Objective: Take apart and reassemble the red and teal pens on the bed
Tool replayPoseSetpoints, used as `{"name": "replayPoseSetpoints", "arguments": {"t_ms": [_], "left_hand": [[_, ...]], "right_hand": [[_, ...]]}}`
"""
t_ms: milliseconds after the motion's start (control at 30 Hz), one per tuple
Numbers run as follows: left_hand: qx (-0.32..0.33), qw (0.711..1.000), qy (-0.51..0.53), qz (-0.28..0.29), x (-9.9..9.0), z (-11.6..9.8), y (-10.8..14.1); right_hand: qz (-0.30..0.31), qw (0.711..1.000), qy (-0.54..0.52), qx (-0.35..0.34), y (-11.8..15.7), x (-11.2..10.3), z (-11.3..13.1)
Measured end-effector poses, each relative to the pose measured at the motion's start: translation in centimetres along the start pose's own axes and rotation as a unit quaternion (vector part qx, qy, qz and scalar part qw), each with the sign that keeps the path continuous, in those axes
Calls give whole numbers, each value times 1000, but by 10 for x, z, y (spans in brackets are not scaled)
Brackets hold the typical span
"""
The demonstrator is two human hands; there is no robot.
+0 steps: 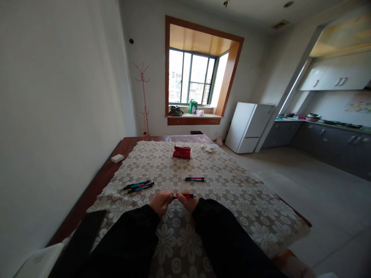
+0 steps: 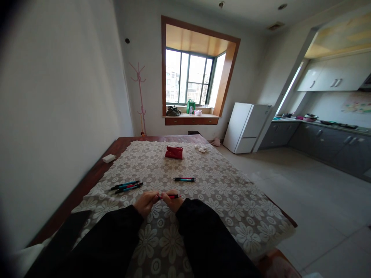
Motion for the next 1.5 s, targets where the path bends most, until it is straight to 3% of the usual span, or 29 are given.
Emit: {"name": "replayPoseSetpoints", "arguments": {"t_ms": [100, 167, 400, 600, 800, 1033, 1233, 1400, 1500], "left_hand": [[-26, 998, 51, 1, 0, 9, -1], [-42, 997, 68, -11, -3, 12, -1], [-62, 996, 50, -28, -9, 9, 0], [-82, 995, 12, -60, -14, 13, 0], [-93, 992, -40, -78, -15, 13, -1], [-167, 979, -34, -114, -21, 26, 1], [-137, 974, 38, -179, -24, 27, 2], [-174, 974, 17, -144, -22, 31, 1], [-168, 974, 25, -153, -24, 30, 1]], "right_hand": [[56, 995, 51, -61, -1, 5, 4], [48, 995, 51, -66, -3, 3, 4], [15, 1000, -25, -11, -8, -7, -2], [0, 987, -163, 18, -11, -9, -13], [-90, 978, -176, 65, -17, -21, -37], [-63, 962, -259, 61, -18, -18, -31], [-91, 949, -290, 81, -19, -22, -34], [-96, 941, -312, 90, -19, -21, -37], [-92, 940, -313, 99, -18, -20, -38]]}}
Point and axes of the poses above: each hand's wrist, its own y-axis away from the middle knuckle, its own x-axis out of the palm, z = x × y, the point moved 6 cm from there along -y, towards the middle knuckle, and after that the axes turned 3 degrees about -x, right-handed, at the moved point
